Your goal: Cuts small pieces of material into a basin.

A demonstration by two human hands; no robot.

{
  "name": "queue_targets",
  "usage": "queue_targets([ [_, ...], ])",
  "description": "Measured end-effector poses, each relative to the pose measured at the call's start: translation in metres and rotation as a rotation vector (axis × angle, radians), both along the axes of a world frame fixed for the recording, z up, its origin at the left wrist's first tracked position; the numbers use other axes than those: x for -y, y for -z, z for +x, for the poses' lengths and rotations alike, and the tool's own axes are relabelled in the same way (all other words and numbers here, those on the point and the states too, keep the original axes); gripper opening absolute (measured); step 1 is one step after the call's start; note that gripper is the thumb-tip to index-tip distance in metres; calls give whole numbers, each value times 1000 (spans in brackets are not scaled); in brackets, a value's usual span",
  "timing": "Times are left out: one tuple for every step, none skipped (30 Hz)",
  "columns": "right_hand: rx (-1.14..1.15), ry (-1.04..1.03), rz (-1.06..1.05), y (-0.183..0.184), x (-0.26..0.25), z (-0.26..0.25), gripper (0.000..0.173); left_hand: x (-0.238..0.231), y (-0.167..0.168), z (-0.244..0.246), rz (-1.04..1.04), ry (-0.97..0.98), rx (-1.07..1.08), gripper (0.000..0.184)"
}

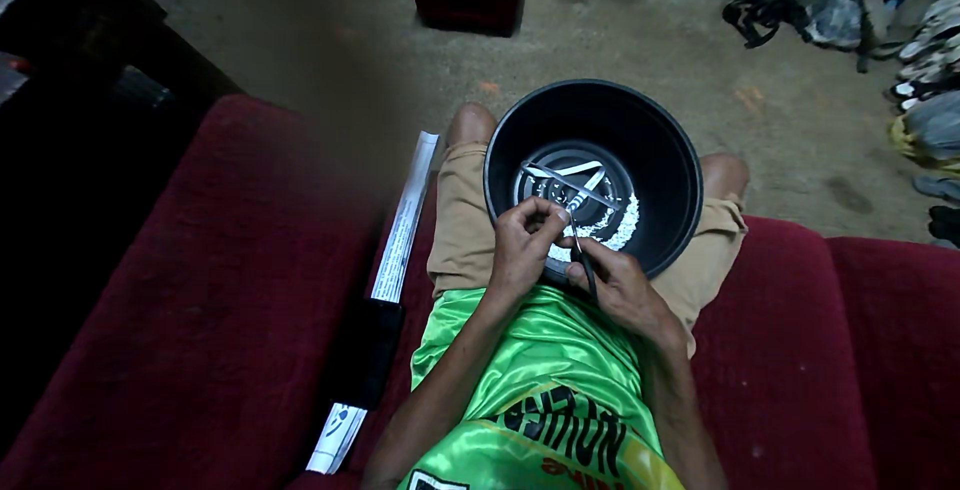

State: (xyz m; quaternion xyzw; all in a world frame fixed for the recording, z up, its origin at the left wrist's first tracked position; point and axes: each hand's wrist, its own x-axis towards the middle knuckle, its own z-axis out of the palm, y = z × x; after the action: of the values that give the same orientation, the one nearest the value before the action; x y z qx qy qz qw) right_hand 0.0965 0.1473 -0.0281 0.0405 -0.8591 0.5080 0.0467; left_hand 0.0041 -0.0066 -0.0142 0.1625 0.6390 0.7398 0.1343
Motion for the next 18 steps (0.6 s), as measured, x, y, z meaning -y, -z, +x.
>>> queue_targets([
  [-5,2,3,1,0,0,44,0,0,0,0,0,3,9],
  [-15,2,2,2,0,-1,44,0,0,0,-1,2,7,9],
  [-25,-1,-2,3,-1,-1,43,-1,0,0,-1,4,11,9],
  [-26,-2,-5,4,-1,-1,42,-1,0,0,0,5,14,9],
  [-21,1,-10,4,-1,-2,40,0,0,0,1,6,15,10],
  [-15,9,-13,4,-1,-1,38,0,0,0,3,6,15,10],
  [-13,18,-16,5,0,-1,37,0,0,0,4,6,14,10],
  [-7,22,-25,4,0,-1,37,0,1,0,6,7,9,10],
  [5,20,-40,4,0,0,38,-1,1,0,9,9,4,9],
  [27,7,-51,3,0,1,41,0,1,0,9,9,-1,9],
  [45,-11,-57,2,-1,2,45,0,2,0,9,9,-5,8],
  [56,-29,-65,1,-1,2,49,0,1,0,8,9,-8,8],
  [60,-46,-76,1,-2,1,53,1,1,-1,5,9,-9,9],
  [58,-57,-82,1,-2,1,55,1,1,-1,1,12,-7,9],
  [53,-59,-81,1,-2,1,56,1,0,0,0,16,4,9],
  [50,-60,-75,0,-2,0,55,1,-1,0,0,19,15,9],
  [45,-57,-72,0,-2,0,53,0,-1,-1,4,20,21,9],
  [39,-52,-66,0,-2,0,51,0,-1,0,9,20,23,9],
])
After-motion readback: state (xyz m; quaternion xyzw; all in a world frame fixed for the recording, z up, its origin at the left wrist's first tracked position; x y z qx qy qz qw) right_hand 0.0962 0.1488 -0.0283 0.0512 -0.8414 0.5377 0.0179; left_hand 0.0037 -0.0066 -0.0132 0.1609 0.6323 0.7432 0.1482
